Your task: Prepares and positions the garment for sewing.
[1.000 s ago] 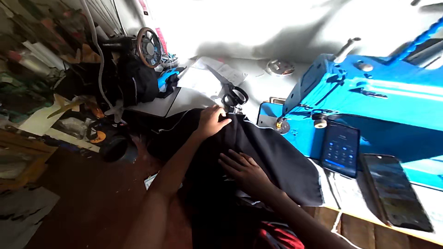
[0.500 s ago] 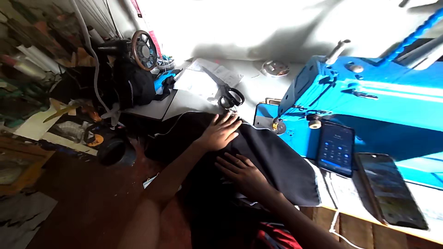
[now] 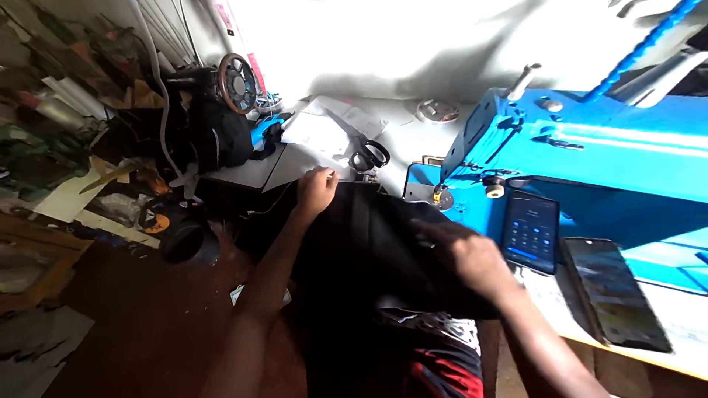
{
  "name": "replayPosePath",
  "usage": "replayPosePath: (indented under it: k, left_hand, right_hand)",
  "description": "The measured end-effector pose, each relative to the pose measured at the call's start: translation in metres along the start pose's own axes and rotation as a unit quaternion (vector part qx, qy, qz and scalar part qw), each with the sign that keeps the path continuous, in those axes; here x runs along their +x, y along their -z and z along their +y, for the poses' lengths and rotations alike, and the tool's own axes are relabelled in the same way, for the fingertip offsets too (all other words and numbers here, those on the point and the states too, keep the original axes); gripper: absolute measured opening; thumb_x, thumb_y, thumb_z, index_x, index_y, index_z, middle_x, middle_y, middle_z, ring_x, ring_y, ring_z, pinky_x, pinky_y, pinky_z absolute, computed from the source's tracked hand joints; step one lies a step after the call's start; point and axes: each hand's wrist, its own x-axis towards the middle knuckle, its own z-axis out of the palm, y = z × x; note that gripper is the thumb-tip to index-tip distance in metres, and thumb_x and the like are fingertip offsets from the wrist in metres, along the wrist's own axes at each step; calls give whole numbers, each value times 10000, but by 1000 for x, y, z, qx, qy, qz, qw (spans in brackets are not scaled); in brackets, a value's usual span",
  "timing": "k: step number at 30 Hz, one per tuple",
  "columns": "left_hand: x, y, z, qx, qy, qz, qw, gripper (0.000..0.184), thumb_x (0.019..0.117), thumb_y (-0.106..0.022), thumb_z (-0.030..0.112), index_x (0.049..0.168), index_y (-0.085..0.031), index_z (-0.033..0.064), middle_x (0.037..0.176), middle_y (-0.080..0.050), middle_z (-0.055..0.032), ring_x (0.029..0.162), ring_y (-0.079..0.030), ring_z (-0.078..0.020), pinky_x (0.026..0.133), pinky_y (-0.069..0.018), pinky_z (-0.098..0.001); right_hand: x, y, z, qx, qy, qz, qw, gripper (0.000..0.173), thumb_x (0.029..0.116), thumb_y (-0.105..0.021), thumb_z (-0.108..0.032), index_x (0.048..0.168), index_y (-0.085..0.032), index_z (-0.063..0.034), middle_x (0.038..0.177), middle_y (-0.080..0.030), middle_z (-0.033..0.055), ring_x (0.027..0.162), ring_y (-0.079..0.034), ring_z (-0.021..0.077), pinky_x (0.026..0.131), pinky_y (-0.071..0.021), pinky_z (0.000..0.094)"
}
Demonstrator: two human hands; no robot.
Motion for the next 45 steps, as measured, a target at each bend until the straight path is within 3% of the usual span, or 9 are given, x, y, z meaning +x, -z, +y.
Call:
replayPosePath:
  k: [6, 11, 16, 20, 34, 36, 40, 42, 45]
  left_hand:
    - [27, -14, 18, 17, -1, -136, 991, 566, 925, -701, 517, 1204, -705, 25, 1174, -703, -201, 1162, -645, -373, 1008, -456, -639]
    - [49, -15, 26, -5, -33, -267, 963, 490, 918, -764, 378, 1019, -665, -91, 987, -677, -254, 975, -654, -394, 898, -488, -624]
    - [33, 18, 37, -230, -94, -178, 952, 335, 986, -675, 209, 1171, -654, -70, 1102, -707, -171, 1045, -675, -183, 984, -534, -388]
    - [22, 64, 62, -248, -90, -113, 958, 251, 989, -668, 202, 1080, -684, -32, 959, -702, -68, 862, -648, -66, 836, -546, -285]
    - [26, 152, 81, -232, -136, 26, 963, 220, 1023, -618, 191, 1096, -634, -15, 948, -712, -22, 837, -674, -18, 822, -569, -240]
    - [31, 160, 78, -202, -130, 54, 969, 220, 1020, -623, 199, 1085, -634, -11, 938, -705, -25, 813, -666, -17, 803, -562, -234]
    - [40, 171, 69, -166, -112, 89, 976, 241, 1023, -622, 228, 1073, -628, -8, 935, -684, -40, 793, -649, -26, 782, -549, -230]
    - [43, 180, 68, -152, -89, 99, 979, 279, 1030, -613, 260, 1114, -632, -5, 967, -695, -52, 816, -655, -38, 803, -548, -244]
    - [47, 193, 68, -118, -55, 120, 984, 325, 1030, -605, 319, 1159, -637, 23, 990, -703, -43, 831, -651, -41, 831, -537, -268]
  right_hand:
    - [42, 14, 72, -21, -177, -79, 981, 376, 1019, -643, -295, 1342, -667, -103, 1192, -665, 313, 1148, -609, 545, 915, -467, 721]
    - [30, 8, 59, -34, -129, -50, 990, 407, 999, -669, -312, 1339, -665, -87, 1338, -610, 278, 1308, -495, 526, 1025, -365, 720]
    - [-19, -17, -10, 57, 7, 119, 991, 402, 1024, -570, -357, 1298, -703, -95, 1327, -661, 196, 1216, -619, 429, 977, -481, 631]
    - [-25, -42, -32, 89, 54, 116, 988, 444, 1033, -542, -416, 1326, -682, -113, 1359, -650, 176, 1258, -612, 389, 998, -483, 597]
    - [40, -39, -15, 115, -144, 26, 983, 797, 982, -606, -531, 1571, -382, -42, 1586, -386, 278, 1467, -350, 497, 1134, -266, 720]
    - [42, -34, -16, 96, -158, -42, 982, 636, 979, -650, -450, 1440, -557, -21, 1581, -378, 296, 1497, -276, 505, 1153, -213, 722]
    - [38, -33, -15, 147, -79, -21, 986, 288, 997, -594, -185, 1165, -705, 21, 1421, -580, 246, 1413, -450, 442, 1118, -339, 662]
    - [36, -20, -14, 247, -65, 29, 966, 269, 1007, -587, -132, 1198, -645, 48, 1173, -699, 220, 1119, -679, 348, 972, -528, 566]
    - [33, 11, -13, 344, -92, 129, 926, 246, 1013, -562, -88, 1233, -558, 24, 988, -668, 141, 808, -664, 176, 754, -576, 417]
